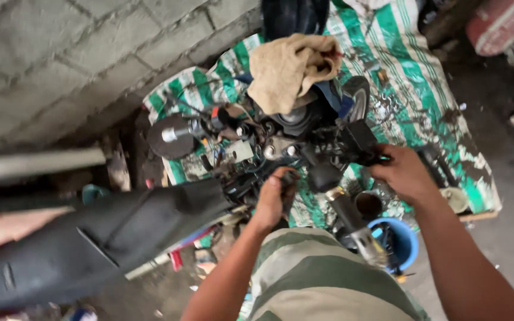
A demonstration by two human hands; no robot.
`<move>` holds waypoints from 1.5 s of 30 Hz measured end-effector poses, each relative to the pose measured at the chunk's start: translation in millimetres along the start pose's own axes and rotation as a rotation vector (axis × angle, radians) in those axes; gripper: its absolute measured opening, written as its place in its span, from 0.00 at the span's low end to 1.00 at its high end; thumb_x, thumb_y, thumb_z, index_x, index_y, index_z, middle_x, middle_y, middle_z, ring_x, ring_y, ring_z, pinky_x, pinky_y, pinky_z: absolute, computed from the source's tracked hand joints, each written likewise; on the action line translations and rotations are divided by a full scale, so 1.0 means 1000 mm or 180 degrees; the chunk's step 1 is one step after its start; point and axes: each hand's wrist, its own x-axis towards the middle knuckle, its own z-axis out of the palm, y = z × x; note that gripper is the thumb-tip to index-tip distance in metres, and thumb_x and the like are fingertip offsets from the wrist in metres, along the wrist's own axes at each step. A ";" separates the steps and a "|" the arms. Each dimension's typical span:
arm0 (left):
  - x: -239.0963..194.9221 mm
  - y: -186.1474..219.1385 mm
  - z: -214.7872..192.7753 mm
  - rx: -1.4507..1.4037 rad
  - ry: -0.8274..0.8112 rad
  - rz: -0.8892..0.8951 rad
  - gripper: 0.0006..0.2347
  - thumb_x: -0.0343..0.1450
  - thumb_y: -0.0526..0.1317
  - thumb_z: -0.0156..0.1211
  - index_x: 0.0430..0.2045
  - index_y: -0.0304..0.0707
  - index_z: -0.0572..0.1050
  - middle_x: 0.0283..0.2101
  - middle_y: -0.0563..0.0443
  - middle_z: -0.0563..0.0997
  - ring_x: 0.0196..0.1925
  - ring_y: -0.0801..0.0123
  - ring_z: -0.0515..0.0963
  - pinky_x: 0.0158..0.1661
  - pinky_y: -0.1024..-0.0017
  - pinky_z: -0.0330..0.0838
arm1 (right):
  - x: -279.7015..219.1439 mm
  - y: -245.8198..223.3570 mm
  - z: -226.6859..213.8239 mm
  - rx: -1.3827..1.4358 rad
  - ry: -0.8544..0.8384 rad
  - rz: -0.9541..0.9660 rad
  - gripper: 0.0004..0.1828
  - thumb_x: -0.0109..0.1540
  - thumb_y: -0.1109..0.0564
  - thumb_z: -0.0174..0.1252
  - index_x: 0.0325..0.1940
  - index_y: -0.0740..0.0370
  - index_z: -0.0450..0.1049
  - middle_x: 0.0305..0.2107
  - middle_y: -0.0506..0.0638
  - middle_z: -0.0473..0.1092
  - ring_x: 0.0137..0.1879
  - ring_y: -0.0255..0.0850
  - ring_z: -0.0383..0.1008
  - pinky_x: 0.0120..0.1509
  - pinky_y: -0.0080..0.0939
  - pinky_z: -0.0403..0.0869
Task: The person uses a T-handle wrench to tighten bolts on the motorcycle's handlebar assembly. They then proceed to wrap electrical tape around the handlebar grip and the attached control switch housing.
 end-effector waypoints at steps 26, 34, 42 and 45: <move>-0.081 0.031 0.055 -0.0653 0.0854 0.0432 0.38 0.78 0.73 0.38 0.40 0.30 0.80 0.17 0.57 0.66 0.15 0.79 0.64 0.18 0.81 0.59 | 0.059 0.084 -0.002 0.2147 -0.0536 -0.0369 0.26 0.50 0.80 0.65 0.52 0.77 0.74 0.33 0.60 0.62 0.28 0.46 0.64 0.24 0.46 0.65; -0.074 0.041 0.072 -0.0527 0.0545 0.0547 0.38 0.78 0.70 0.39 0.44 0.24 0.79 0.19 0.49 0.67 0.14 0.77 0.62 0.14 0.78 0.55 | 0.047 0.084 0.000 0.2502 -0.0594 -0.0479 0.23 0.46 0.84 0.60 0.43 0.74 0.73 0.29 0.59 0.60 0.26 0.50 0.60 0.23 0.50 0.61; -0.078 0.035 0.074 -0.0548 0.0228 0.0535 0.37 0.78 0.68 0.44 0.44 0.21 0.79 0.19 0.49 0.69 0.16 0.77 0.62 0.16 0.80 0.54 | 0.056 0.106 0.005 0.2704 -0.0646 -0.0559 0.27 0.46 0.84 0.61 0.47 0.71 0.75 0.28 0.62 0.69 0.24 0.50 0.69 0.22 0.46 0.63; -0.084 0.041 0.079 -0.0553 0.0080 0.0468 0.38 0.78 0.68 0.42 0.44 0.21 0.80 0.18 0.48 0.70 0.15 0.77 0.63 0.16 0.79 0.55 | 0.060 0.120 0.010 0.2598 -0.0666 -0.0571 0.27 0.48 0.84 0.61 0.50 0.74 0.75 0.30 0.62 0.68 0.25 0.51 0.69 0.23 0.49 0.66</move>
